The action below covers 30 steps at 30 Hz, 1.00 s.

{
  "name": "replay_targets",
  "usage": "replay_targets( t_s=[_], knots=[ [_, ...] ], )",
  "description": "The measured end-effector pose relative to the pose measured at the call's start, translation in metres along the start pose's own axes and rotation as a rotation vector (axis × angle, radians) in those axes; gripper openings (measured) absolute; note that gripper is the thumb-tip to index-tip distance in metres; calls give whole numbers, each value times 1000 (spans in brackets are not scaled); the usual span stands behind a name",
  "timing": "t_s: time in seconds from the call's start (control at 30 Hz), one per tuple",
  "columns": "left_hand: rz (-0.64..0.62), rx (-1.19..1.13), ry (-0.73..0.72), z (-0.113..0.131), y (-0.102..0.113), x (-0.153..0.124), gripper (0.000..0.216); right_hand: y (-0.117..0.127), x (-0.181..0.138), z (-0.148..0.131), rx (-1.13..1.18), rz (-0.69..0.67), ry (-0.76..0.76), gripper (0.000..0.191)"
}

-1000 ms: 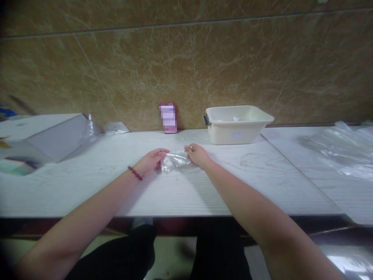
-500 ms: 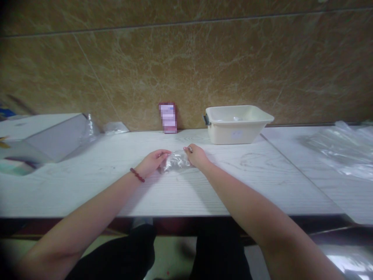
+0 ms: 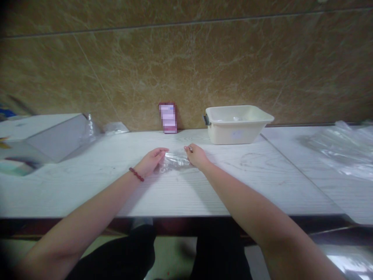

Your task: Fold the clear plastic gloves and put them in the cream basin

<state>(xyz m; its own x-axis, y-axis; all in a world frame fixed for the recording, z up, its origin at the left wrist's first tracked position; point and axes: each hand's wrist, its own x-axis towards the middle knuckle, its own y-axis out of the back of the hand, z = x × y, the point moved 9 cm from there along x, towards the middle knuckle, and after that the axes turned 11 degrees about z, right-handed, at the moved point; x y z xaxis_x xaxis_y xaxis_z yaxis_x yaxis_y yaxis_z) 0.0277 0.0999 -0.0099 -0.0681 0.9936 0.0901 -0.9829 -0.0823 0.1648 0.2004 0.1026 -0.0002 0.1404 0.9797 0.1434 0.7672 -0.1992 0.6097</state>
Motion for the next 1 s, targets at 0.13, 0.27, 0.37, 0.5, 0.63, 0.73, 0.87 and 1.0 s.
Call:
replay_targets(
  t_s=[0.13, 0.27, 0.37, 0.5, 0.63, 0.73, 0.87, 1.0],
  knots=[
    [50, 115, -41, -3, 10, 3, 19, 1, 1, -5, -194, 10, 120, 21],
    [157, 222, -251, 16, 21, 2, 14, 2, 0, -7, -298, 23, 176, 21],
    [114, 307, -456, 37, 9, -8, 18, 0, 0, -7, -344, 27, 188, 23],
    [-84, 437, -582, 45, -23, -26, 27, -2, -1, -8, -390, 37, 200, 24],
    [-137, 665, -701, 40, -43, -38, 32, -3, -3, -10, -449, 28, 209, 26],
    [-180, 892, -718, 29, -51, -40, 41, -6, -5, -11, -527, 1, 213, 29],
    [-263, 1168, -672, 14, -54, -39, 48, -6, -5, -10, -631, -11, 197, 31],
    [-315, 1269, -630, 8, -55, -38, 49, 0, -4, -10, -665, 2, 184, 31]
  ],
)
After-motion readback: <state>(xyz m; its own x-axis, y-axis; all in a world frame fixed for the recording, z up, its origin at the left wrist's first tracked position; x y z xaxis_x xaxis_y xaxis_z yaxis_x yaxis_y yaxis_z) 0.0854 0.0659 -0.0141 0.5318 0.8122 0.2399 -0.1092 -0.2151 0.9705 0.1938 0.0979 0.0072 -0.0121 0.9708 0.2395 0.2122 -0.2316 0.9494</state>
